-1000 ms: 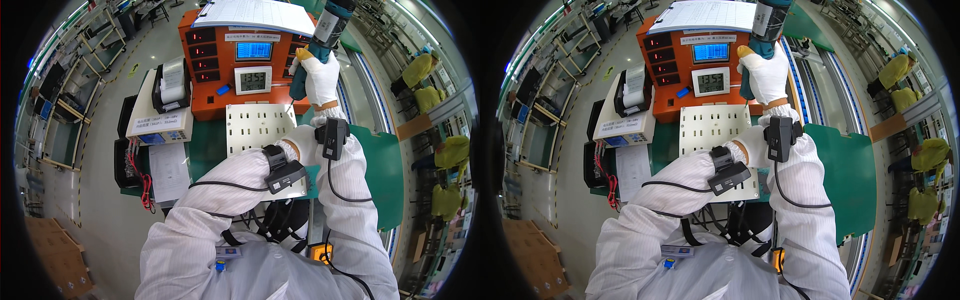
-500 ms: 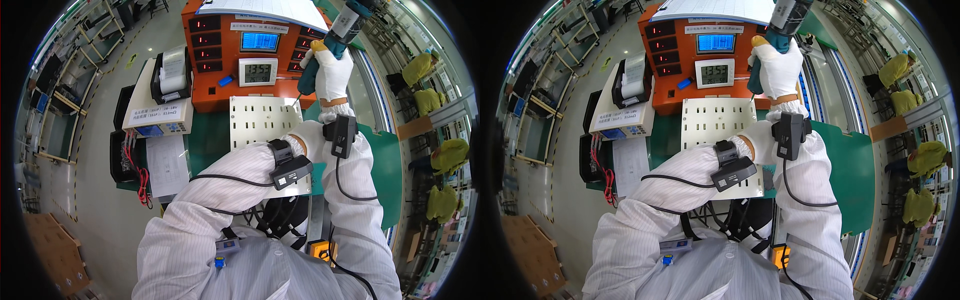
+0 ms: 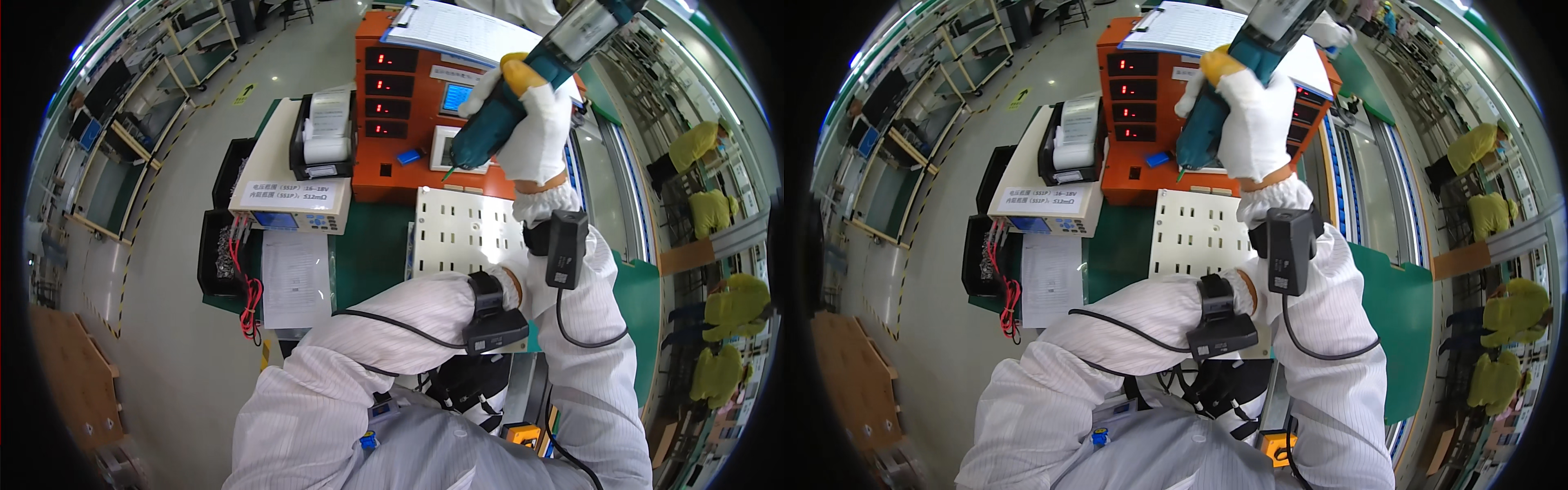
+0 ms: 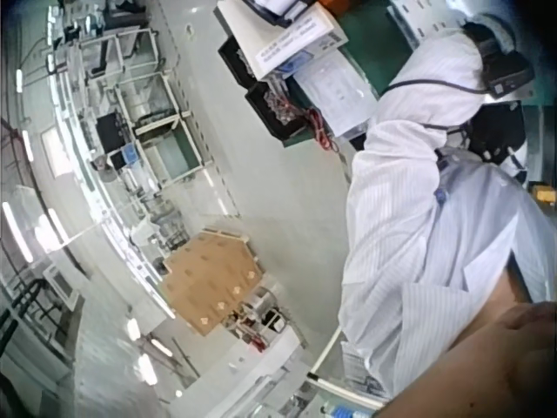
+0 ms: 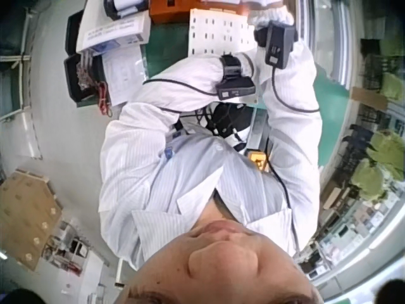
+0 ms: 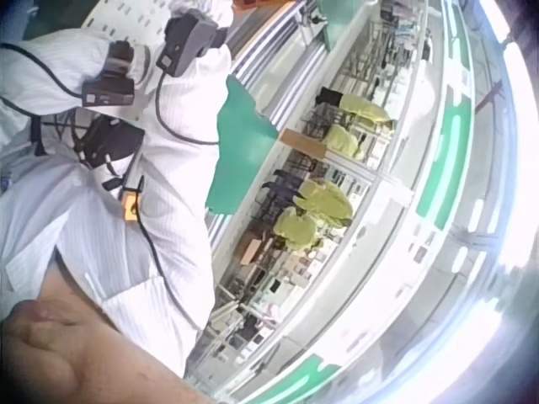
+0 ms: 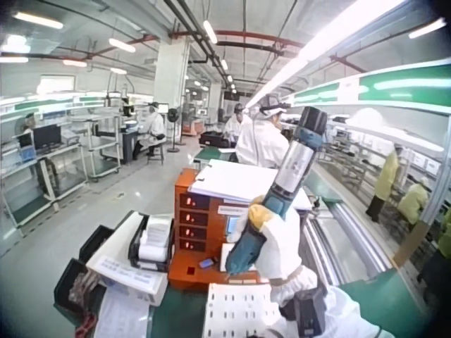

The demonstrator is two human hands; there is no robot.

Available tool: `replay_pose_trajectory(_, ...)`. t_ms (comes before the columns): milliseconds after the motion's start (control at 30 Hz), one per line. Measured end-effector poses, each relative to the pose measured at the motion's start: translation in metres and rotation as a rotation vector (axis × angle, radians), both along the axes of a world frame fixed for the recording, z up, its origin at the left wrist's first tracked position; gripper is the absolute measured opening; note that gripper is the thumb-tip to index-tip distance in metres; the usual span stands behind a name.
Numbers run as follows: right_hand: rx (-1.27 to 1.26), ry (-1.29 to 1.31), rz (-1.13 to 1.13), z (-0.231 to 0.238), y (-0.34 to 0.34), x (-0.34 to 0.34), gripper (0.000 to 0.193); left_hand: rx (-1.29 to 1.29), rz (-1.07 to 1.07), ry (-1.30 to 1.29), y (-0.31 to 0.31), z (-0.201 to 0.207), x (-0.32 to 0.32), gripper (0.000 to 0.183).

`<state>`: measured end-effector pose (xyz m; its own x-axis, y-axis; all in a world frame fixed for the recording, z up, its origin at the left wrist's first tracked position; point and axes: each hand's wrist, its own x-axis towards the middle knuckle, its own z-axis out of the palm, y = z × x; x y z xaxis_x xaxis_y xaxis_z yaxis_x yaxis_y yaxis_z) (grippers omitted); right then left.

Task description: Assembling, wiring, and testing a multi-cell battery pack using industrial testing equipment and tools.

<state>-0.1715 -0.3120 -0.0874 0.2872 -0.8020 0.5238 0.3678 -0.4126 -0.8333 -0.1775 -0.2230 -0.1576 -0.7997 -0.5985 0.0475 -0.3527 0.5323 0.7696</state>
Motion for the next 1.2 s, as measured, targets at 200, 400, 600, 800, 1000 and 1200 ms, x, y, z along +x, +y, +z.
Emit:
replay_pose_trajectory(200, 0.085, -0.038, 0.008, -0.027, 0.001, 0.025, 0.02, -0.025, 0.033, -0.039, 0.003, -0.012, 0.013, 0.019)
replay_pose_trajectory(400, 0.076, -0.14, 0.016, -0.028, 0.002, 0.024, 0.018, -0.038, 0.047, -0.051, 0.005, -0.028, 0.012, 0.02)
replay_pose_trajectory(600, 0.099, -0.064, 0.032, -0.037, -0.001, 0.027, 0.021, -0.041, 0.059, -0.055, 0.009, -0.03, 0.016, 0.021)
replay_pose_trajectory(800, 0.065, 0.017, 0.101, -0.036, 0.001, 0.033, 0.023, -0.046, 0.073, -0.067, 0.011, -0.034, 0.011, 0.022)
replay_pose_trajectory(1000, 0.118, 0.044, 0.025, -0.036, 0.003, 0.039, 0.025, -0.057, 0.083, -0.076, 0.013, -0.038, 0.007, 0.023)
replay_pose_trajectory(1200, 0.134, 0.009, 0.052, -0.034, 0.013, 0.046, 0.037, -0.074, 0.107, -0.093, 0.012, -0.04, 0.009, 0.025)
